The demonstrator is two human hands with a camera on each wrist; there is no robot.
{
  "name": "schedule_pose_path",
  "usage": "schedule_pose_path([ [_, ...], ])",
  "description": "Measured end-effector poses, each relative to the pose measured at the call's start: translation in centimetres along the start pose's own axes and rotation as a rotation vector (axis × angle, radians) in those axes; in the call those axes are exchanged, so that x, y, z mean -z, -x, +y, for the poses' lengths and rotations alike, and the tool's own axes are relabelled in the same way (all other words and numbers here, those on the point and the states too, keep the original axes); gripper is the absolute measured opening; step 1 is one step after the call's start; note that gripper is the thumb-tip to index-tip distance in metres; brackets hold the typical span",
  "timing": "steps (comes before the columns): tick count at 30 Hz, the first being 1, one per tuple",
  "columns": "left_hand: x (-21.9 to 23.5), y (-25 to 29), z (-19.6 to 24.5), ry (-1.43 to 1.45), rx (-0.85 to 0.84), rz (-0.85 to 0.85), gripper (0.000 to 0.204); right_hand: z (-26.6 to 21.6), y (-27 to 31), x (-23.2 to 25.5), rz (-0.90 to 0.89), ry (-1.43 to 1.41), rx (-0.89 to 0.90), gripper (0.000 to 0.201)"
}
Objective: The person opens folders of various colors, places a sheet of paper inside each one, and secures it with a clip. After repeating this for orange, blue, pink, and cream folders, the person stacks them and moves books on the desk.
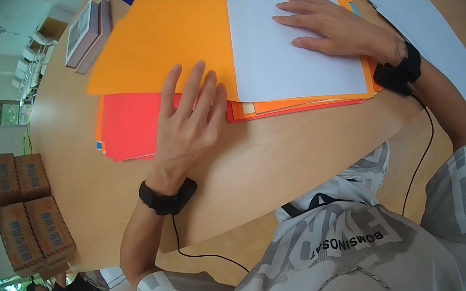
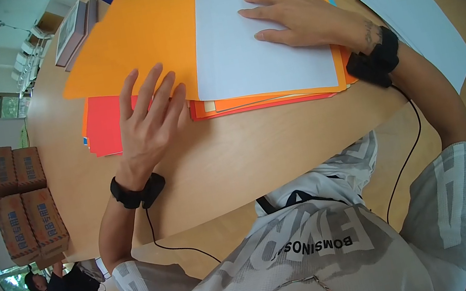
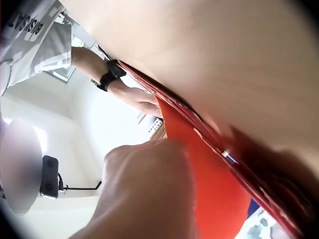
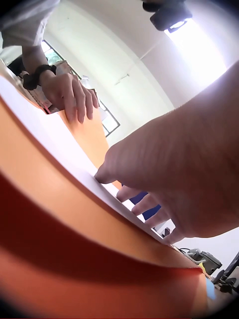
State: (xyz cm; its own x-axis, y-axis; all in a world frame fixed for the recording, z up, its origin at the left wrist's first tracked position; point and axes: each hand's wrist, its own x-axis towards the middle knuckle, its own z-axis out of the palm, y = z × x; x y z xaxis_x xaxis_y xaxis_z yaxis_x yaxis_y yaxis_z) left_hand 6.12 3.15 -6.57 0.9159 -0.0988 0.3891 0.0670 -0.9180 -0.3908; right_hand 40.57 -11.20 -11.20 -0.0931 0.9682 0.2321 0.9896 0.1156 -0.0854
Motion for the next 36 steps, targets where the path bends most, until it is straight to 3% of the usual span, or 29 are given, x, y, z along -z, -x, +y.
schedule_pose_path([
  [5, 1.9, -3.2, 2.0, -0.134, -0.134, -0.037, 0.019, -0.4, -0.1, 0.4, 0.027, -0.005, 0.001, 0.055],
  [7, 1.9, -4.1, 3.1, 0.039, -0.381, -0.095, 0.017, -0.6, -0.3, 0.8, 0.024, -0.089, 0.023, 0.054],
  [9, 2.3, -4.3, 4.5, 0.185, -0.470, -0.008, 0.015, -1.0, 0.3, 1.8, 0.072, -0.152, 0.020, 0.054],
  [11, 2.8, -4.0, 4.9, 0.333, -0.566, 0.072, 0.014, -0.9, 1.1, 3.5, 0.083, -0.426, 0.006, 0.055],
  [13, 3.0, -3.0, 4.3, 0.355, -0.412, 0.194, 0.012, 0.7, 2.4, 3.9, 0.126, -0.461, 0.052, 0.053],
  [14, 1.9, -3.2, 3.8, 0.410, -0.242, 0.311, 0.013, 0.6, 3.0, 5.3, 0.026, -0.397, -0.143, 0.050],
  [15, 1.3, -3.0, 3.2, 0.416, -0.242, 0.313, 0.013, 0.6, 3.6, 6.1, -0.077, -0.330, -0.336, 0.048],
  [16, 1.2, -3.1, 2.6, 0.522, 0.076, 0.164, 0.018, 2.5, 4.2, 4.9, 0.031, -0.357, -0.247, 0.040],
  [17, 0.9, -3.2, 2.1, 0.619, 0.399, 0.011, 0.023, 3.2, 5.4, 5.0, 0.021, -0.353, -0.245, 0.040],
  [18, 0.4, -3.3, 1.4, 0.624, 0.409, 0.018, 0.023, 3.8, 6.4, 5.3, 0.064, -0.461, -0.344, 0.038],
  [19, -0.3, -3.6, 0.7, 0.675, 0.534, -0.069, 0.027, 4.3, 7.3, 5.7, 0.109, -0.566, -0.444, 0.036],
  [20, -0.9, -3.6, 0.5, 0.725, 0.657, -0.155, 0.030, 4.3, 8.2, 6.2, 0.147, -0.496, -0.480, 0.035],
  [21, -1.5, -3.5, 0.6, 0.730, 0.661, -0.142, 0.030, 4.2, 8.8, 6.2, 0.144, -0.484, -0.475, 0.035],
  [23, -2.7, -3.4, 0.6, 0.578, 0.486, -0.087, 0.036, 3.4, 9.8, 5.5, 0.332, -0.520, -0.536, 0.034],
  [25, -2.9, -3.7, 0.8, 0.554, 0.386, -0.054, 0.040, 2.7, 10.2, 5.1, 0.327, -0.534, -0.539, 0.034],
  [27, -3.2, -3.8, 1.1, 0.531, 0.285, -0.016, 0.044, 2.4, 10.0, 4.7, 0.355, -0.447, -0.396, 0.033],
  [29, -3.3, -3.5, 1.3, 0.654, 0.200, -0.164, 0.050, 2.3, 9.2, 6.0, 0.338, -0.479, -0.401, 0.035],
  [34, -2.8, -3.1, 1.7, 0.692, 0.192, -0.198, 0.051, 5.3, 2.7, 7.0, 0.194, -0.382, -0.380, 0.042],
  [36, -2.7, -3.0, 2.0, 0.692, 0.189, -0.190, 0.052, 6.9, -1.0, 6.1, 0.043, -0.272, -0.444, 0.051],
])
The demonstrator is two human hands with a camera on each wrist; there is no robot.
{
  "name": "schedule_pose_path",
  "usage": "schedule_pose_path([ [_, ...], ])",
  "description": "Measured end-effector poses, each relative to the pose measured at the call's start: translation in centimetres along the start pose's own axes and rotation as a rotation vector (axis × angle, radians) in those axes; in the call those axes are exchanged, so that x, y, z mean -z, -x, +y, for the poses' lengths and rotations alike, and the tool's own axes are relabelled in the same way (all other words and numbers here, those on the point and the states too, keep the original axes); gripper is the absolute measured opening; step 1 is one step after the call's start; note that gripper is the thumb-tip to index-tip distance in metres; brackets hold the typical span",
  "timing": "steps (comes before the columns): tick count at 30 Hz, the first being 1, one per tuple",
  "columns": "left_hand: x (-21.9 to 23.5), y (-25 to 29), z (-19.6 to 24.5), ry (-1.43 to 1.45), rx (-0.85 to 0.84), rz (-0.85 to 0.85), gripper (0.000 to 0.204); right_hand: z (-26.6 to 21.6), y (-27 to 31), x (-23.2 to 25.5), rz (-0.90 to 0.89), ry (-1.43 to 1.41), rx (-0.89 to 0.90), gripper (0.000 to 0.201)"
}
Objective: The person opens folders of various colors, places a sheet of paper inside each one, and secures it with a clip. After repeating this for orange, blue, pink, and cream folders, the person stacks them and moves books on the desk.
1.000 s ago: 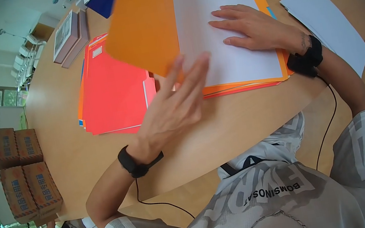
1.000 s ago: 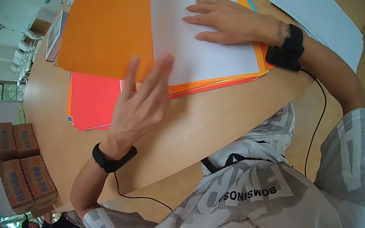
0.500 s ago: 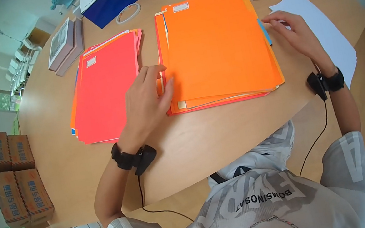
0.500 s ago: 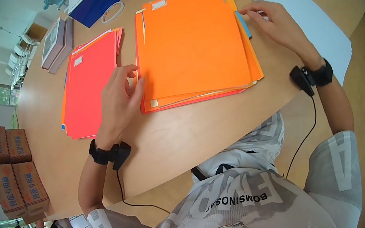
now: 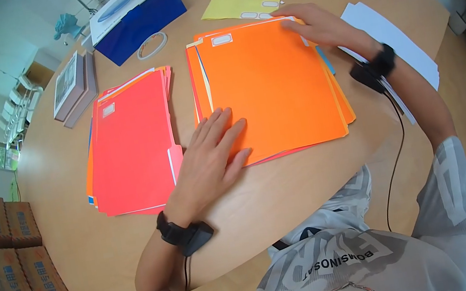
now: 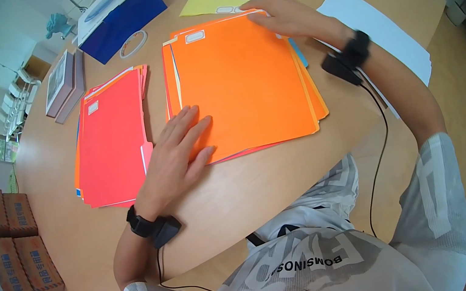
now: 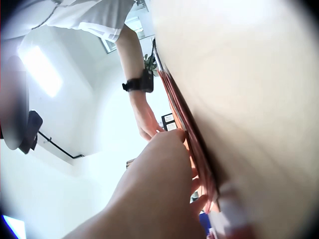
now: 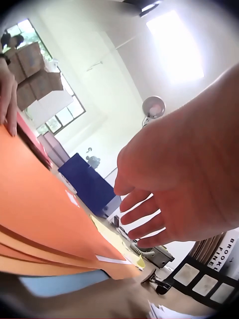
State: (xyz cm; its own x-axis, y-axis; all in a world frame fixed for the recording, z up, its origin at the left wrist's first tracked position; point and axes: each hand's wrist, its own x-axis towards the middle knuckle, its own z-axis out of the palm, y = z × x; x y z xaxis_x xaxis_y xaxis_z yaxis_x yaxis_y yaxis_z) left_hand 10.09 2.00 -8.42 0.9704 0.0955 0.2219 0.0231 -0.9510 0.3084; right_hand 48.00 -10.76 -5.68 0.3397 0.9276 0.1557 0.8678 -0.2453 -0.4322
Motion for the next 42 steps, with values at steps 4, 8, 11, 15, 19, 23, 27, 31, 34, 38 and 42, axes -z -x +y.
schedule_pose_path([
  [4, -0.6, 0.1, -0.2, 0.010, -0.008, 0.028, 0.052, 1.4, -7.0, -3.5, -0.037, 0.168, 0.144, 0.053],
  [8, -1.1, 0.3, -0.6, 0.053, -0.029, 0.061, 0.052, 1.4, -8.8, -4.2, -0.134, 0.308, 0.133, 0.054],
  [11, -1.3, 0.3, -0.5, 0.076, -0.016, 0.093, 0.052, 0.6, -9.3, -3.4, -0.223, 0.336, 0.100, 0.052],
  [15, -1.4, 0.4, -0.8, 0.046, -0.038, 0.098, 0.051, -0.5, -8.6, -5.5, -0.065, 0.310, 0.358, 0.047],
  [19, -1.5, 0.3, -0.8, 0.040, -0.063, 0.113, 0.049, -5.1, -6.4, -6.3, -0.095, 0.291, 0.455, 0.046],
  [23, -1.5, 0.3, -0.9, 0.037, -0.060, 0.106, 0.048, -5.9, -5.1, -5.6, -0.183, 0.238, 0.344, 0.047],
  [27, -0.8, 0.5, -0.6, 0.037, 0.000, 0.219, 0.047, -4.3, 0.1, -3.6, 0.008, 0.170, 0.363, 0.047],
  [31, 0.8, 0.1, -1.1, 0.012, 0.247, 0.431, 0.036, -5.4, 6.9, -0.7, -0.099, 0.188, 0.274, 0.050],
  [34, 0.6, -0.2, -2.3, 0.063, 0.484, 0.235, 0.032, -6.0, 9.5, -1.2, -0.203, 0.204, 0.244, 0.053],
  [38, 1.4, -0.8, -2.1, 0.102, 0.612, 0.117, 0.035, -8.0, 9.5, -2.6, -0.245, 0.174, 0.319, 0.055],
  [42, 0.5, -0.4, -2.7, 0.256, 0.662, 0.147, 0.031, -9.4, 9.1, -3.1, -0.267, 0.160, 0.388, 0.054],
])
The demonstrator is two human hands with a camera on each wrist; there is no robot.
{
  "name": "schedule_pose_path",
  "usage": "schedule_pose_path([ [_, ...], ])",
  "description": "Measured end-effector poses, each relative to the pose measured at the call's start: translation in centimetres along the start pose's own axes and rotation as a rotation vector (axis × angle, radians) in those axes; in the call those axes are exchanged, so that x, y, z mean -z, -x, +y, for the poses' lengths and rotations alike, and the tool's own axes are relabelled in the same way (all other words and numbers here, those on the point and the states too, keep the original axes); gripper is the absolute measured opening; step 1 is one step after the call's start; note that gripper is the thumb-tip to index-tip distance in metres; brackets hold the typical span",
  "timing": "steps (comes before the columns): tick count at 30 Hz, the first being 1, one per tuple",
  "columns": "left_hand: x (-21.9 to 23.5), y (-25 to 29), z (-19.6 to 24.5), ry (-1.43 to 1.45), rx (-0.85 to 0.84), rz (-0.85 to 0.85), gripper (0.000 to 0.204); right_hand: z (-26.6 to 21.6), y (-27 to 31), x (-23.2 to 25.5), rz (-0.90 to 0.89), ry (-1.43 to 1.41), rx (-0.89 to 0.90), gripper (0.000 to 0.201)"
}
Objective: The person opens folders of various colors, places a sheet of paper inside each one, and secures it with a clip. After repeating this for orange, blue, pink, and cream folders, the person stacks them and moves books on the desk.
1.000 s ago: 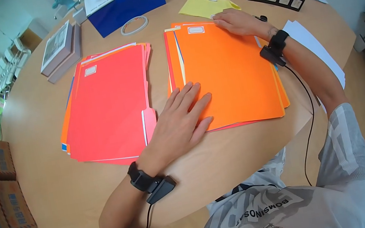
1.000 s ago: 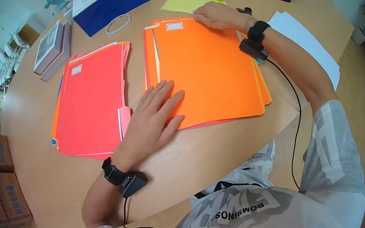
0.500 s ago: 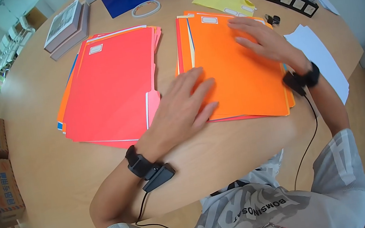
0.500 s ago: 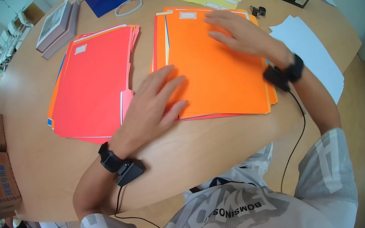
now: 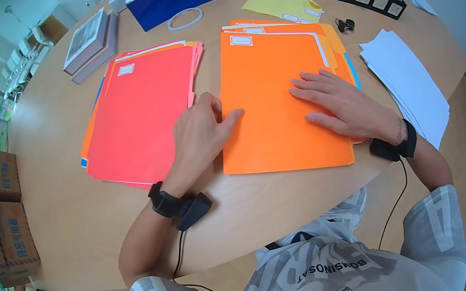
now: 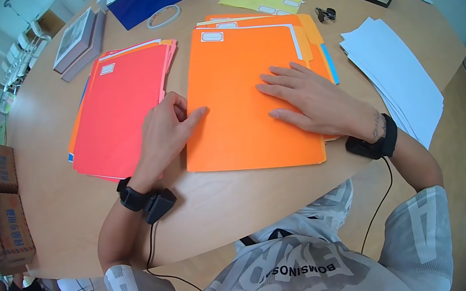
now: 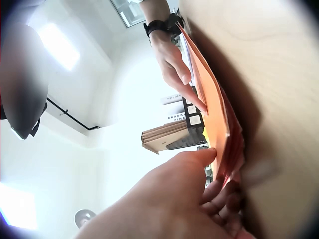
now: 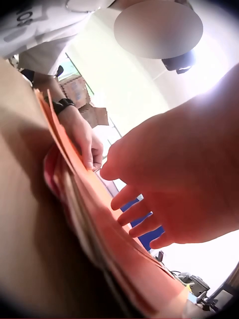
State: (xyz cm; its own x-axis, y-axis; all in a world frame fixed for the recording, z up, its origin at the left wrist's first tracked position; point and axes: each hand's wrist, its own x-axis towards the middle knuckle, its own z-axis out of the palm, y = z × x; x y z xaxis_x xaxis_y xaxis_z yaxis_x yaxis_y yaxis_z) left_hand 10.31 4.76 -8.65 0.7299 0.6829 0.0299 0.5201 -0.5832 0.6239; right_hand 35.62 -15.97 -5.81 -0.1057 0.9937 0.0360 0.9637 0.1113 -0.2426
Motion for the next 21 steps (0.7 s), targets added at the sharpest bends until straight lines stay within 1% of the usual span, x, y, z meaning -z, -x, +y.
schedule_pose_path([
  [1, 0.2, 0.0, 0.0, 0.091, -0.010, 0.010, 0.028, 0.0, -0.1, 0.3, 0.011, -0.003, 0.006, 0.054],
  [2, 0.7, 0.0, -0.1, 0.082, -0.013, 0.018, 0.028, 0.3, 0.0, 0.8, 0.058, -0.122, -0.012, 0.052],
  [3, 1.5, -0.1, -0.2, 0.229, -0.027, 0.072, 0.025, 0.7, 0.1, 1.4, 0.103, -0.241, -0.032, 0.050],
  [4, 2.4, -0.1, -0.4, 0.376, -0.040, 0.122, 0.021, 1.1, 0.1, 2.1, 0.108, -0.243, -0.029, 0.050],
  [6, 6.5, -0.5, -1.5, 0.423, -0.034, 0.147, 0.018, 2.3, 0.0, 3.5, 0.355, -0.364, -0.117, 0.044],
  [7, 8.4, -0.4, -2.6, 0.499, -0.043, 0.203, 0.022, 3.1, -0.1, 3.9, 0.362, -0.375, -0.132, 0.044],
  [8, 10.3, -0.5, -3.7, 0.573, -0.052, 0.253, 0.026, 4.1, -0.2, 4.3, 0.451, -0.546, -0.154, 0.043],
  [9, 12.5, -0.2, -5.1, 0.542, -0.011, 0.258, 0.027, 5.1, -0.1, 4.4, 0.542, -0.715, -0.178, 0.043],
  [10, 14.6, 0.1, -6.7, 0.512, 0.026, 0.265, 0.029, 6.1, 0.0, 4.2, 0.556, -0.720, -0.197, 0.043],
  [11, 15.9, 0.2, -8.5, 0.491, 0.047, 0.294, 0.029, 7.2, 0.2, 3.9, 0.563, -0.802, -0.237, 0.045],
  [12, 16.7, 0.3, -10.6, 0.470, 0.070, 0.326, 0.029, 8.2, 0.3, 3.4, 0.568, -0.883, -0.274, 0.046],
  [13, 17.3, 0.5, -12.7, 0.489, 0.096, 0.326, 0.030, 9.2, 0.5, 3.0, 0.579, -0.883, -0.285, 0.046],
  [14, 17.6, 0.9, -14.5, 0.496, 0.132, 0.314, 0.032, 10.1, 0.7, 2.2, 0.534, -1.026, -0.334, 0.048],
  [15, 17.6, 1.1, -16.2, 0.491, 0.128, 0.298, 0.032, 10.9, 1.0, 1.6, 0.487, -1.171, -0.382, 0.050],
  [16, 17.5, 1.2, -17.8, 0.453, 0.181, 0.282, 0.032, 11.5, 1.2, 1.1, 0.498, -1.175, -0.394, 0.050],
  [17, 17.4, 1.2, -17.9, 0.415, 0.234, 0.265, 0.033, 12.0, 1.4, 0.8, 0.486, -1.269, -0.408, 0.050],
  [18, 17.6, 1.3, -18.0, 0.410, 0.229, 0.248, 0.033, 12.4, 1.6, 0.6, 0.475, -1.363, -0.422, 0.050],
  [20, 18.5, 1.2, -15.9, -0.499, 0.330, 0.169, 0.033, 12.7, 1.9, 0.1, 0.500, -1.394, -0.429, 0.050],
  [21, 18.3, 0.8, -14.8, -0.505, 0.323, 0.151, 0.033, 12.8, 1.9, -0.1, 0.512, -1.417, -0.420, 0.049],
])
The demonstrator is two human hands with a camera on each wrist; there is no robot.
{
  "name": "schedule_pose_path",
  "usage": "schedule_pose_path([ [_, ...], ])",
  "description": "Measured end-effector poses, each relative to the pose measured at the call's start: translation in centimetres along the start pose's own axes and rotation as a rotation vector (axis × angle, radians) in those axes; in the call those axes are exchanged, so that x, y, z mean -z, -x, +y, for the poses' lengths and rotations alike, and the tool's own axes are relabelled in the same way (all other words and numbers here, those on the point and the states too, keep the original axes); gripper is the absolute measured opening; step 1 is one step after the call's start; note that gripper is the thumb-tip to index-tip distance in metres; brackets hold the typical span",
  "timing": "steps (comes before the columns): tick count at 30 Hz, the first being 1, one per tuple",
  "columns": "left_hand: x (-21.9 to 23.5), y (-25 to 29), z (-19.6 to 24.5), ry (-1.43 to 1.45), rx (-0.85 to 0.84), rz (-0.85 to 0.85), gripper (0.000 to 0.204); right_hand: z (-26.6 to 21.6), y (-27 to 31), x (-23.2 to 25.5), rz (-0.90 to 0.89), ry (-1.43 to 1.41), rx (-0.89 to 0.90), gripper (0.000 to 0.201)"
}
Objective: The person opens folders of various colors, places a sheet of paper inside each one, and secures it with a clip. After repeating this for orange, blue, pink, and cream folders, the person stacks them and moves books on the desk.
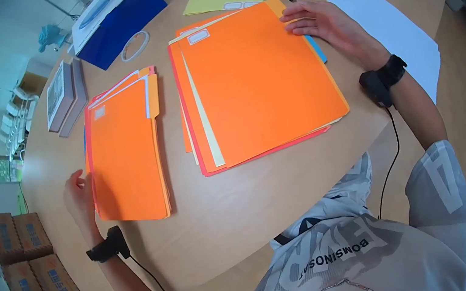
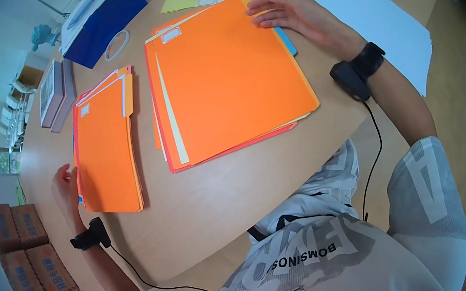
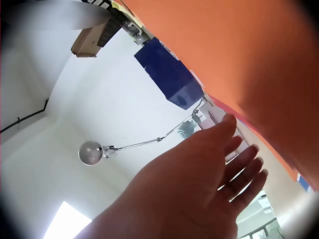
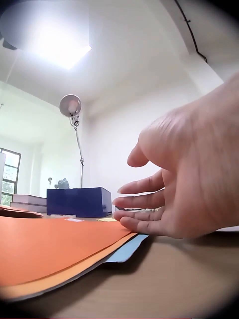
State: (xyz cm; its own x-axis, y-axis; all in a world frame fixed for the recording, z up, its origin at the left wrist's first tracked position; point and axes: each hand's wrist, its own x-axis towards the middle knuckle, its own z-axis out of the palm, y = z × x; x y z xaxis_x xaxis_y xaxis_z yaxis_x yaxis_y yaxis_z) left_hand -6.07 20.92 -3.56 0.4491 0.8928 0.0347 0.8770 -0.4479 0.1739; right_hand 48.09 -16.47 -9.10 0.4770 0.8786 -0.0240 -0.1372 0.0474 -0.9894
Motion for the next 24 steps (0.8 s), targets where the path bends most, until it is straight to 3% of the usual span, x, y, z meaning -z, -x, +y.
schedule_pose_path([
  [2, 0.1, 1.8, 5.2, 0.169, -0.151, 0.177, 0.035, 0.2, -0.1, -0.1, -0.007, 0.005, 0.032, 0.049],
  [4, -0.4, 5.2, 13.6, 0.199, -0.510, 0.164, 0.034, 0.7, 0.3, -0.5, -0.023, 0.013, 0.045, 0.049],
  [6, -2.3, 7.7, 19.9, 0.214, -0.843, 0.039, 0.048, 0.9, 0.2, -0.6, -0.045, 0.064, 0.127, 0.052],
  [10, -6.2, 10.4, 28.0, 0.227, -1.071, -0.081, 0.078, 1.4, -0.1, 0.3, -0.082, 0.081, 0.077, 0.052],
  [13, -8.9, 10.0, 29.3, 0.261, -1.050, -0.116, 0.082, 1.9, 0.0, -0.3, -0.037, 0.095, 0.076, 0.052],
  [15, -9.2, 9.7, 29.2, 0.276, -1.069, -0.157, 0.084, 2.2, -0.1, -0.4, -0.016, 0.098, 0.137, 0.046],
  [17, -9.0, 9.4, 29.1, 0.296, -1.092, -0.205, 0.085, 1.3, 0.9, -1.6, 0.051, 0.057, 0.085, 0.042],
  [19, -8.5, 9.3, 29.2, 0.408, -1.001, -0.352, 0.074, 0.8, 1.2, -2.0, 0.110, 0.029, 0.030, 0.037],
  [20, -8.7, 9.1, 29.0, 0.409, -0.997, -0.355, 0.074, 0.7, 1.0, -2.0, 0.104, 0.035, 0.046, 0.040],
  [22, -9.3, 8.8, 28.6, 0.464, -1.049, -0.252, 0.051, 0.5, 0.8, -2.6, 0.090, 0.044, 0.065, 0.044],
  [23, -9.2, 9.2, 28.2, 0.463, -1.043, -0.247, 0.051, 0.4, 1.0, -3.2, 0.217, 0.073, 0.175, 0.044],
  [24, -9.1, 9.9, 27.8, 0.632, -0.785, -0.343, 0.037, 0.3, 1.0, -3.6, 0.341, 0.101, 0.287, 0.044],
])
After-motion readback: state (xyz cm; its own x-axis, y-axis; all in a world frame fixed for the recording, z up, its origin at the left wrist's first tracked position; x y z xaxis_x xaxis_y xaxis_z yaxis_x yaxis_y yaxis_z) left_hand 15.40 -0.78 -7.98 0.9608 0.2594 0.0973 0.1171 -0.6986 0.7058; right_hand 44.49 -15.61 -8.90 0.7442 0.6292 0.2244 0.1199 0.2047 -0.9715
